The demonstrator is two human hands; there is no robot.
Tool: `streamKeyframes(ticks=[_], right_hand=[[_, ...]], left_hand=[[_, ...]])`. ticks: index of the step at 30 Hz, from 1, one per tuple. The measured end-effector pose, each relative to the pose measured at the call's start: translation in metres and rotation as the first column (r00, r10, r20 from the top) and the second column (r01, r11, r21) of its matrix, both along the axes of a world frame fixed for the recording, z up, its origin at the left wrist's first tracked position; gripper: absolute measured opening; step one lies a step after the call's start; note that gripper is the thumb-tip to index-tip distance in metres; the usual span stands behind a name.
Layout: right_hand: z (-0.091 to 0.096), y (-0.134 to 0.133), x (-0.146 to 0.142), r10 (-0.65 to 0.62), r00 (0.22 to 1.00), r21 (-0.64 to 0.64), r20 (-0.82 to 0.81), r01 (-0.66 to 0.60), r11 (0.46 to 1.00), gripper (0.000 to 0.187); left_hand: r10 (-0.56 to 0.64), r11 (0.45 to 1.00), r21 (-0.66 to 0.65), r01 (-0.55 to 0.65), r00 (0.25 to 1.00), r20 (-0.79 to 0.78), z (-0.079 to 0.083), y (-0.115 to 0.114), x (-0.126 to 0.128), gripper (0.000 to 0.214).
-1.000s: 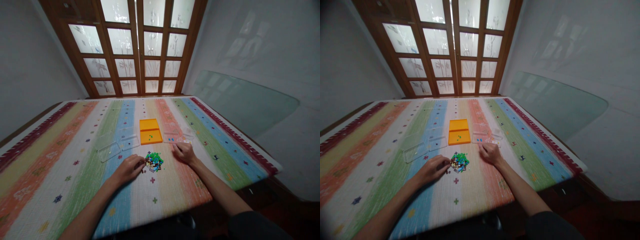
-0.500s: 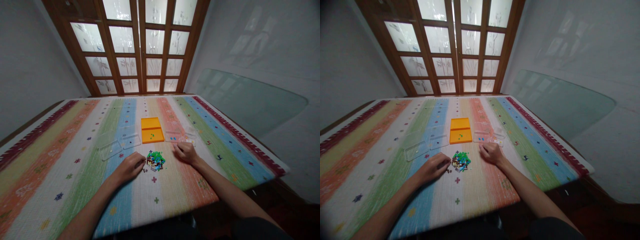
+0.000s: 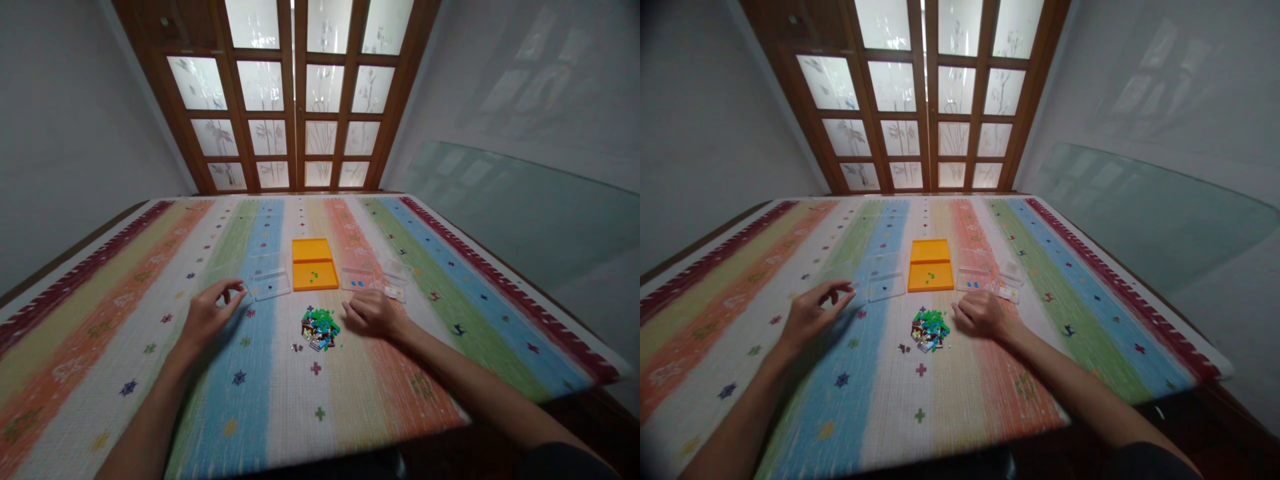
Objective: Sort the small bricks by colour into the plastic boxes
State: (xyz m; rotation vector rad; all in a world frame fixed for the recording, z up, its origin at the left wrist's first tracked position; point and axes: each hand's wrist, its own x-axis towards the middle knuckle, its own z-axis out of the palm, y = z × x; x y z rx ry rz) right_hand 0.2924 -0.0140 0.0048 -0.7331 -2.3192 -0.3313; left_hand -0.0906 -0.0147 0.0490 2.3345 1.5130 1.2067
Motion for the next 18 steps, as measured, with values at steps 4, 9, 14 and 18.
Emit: streamKeyframes(ticks=[4,9,14,18], right_hand=[[0.002,0.001,-0.007,-0.020,0.996,0.080,-0.091,0.027,0.996,0.042],[-0.001,-0.006,-0.009,-0.029,0.993,0.065,-0.113,0.036,0.997,0.041],[-0.005,-0.002,-0.005,-0.064,0.981,0.011,-0.186,0.067,0.998,0.042],[-0.005,0.000,-0.004,-0.054,0.983,-0.004,-0.178,0.054,0.999,0.041]], left_hand=[[0.149,0.982,-0.119,-0.147,0.989,0.011,0.000,0.003,-0.011,0.033],[0.265,0.939,-0.227,-0.258,0.964,-0.003,0.001,0.003,-0.011,0.036],[0.330,0.912,-0.253,-0.323,0.944,-0.018,0.002,0.004,-0.013,0.035],[0.361,0.895,-0.262,-0.361,0.931,-0.051,0.001,0.005,-0.015,0.036]])
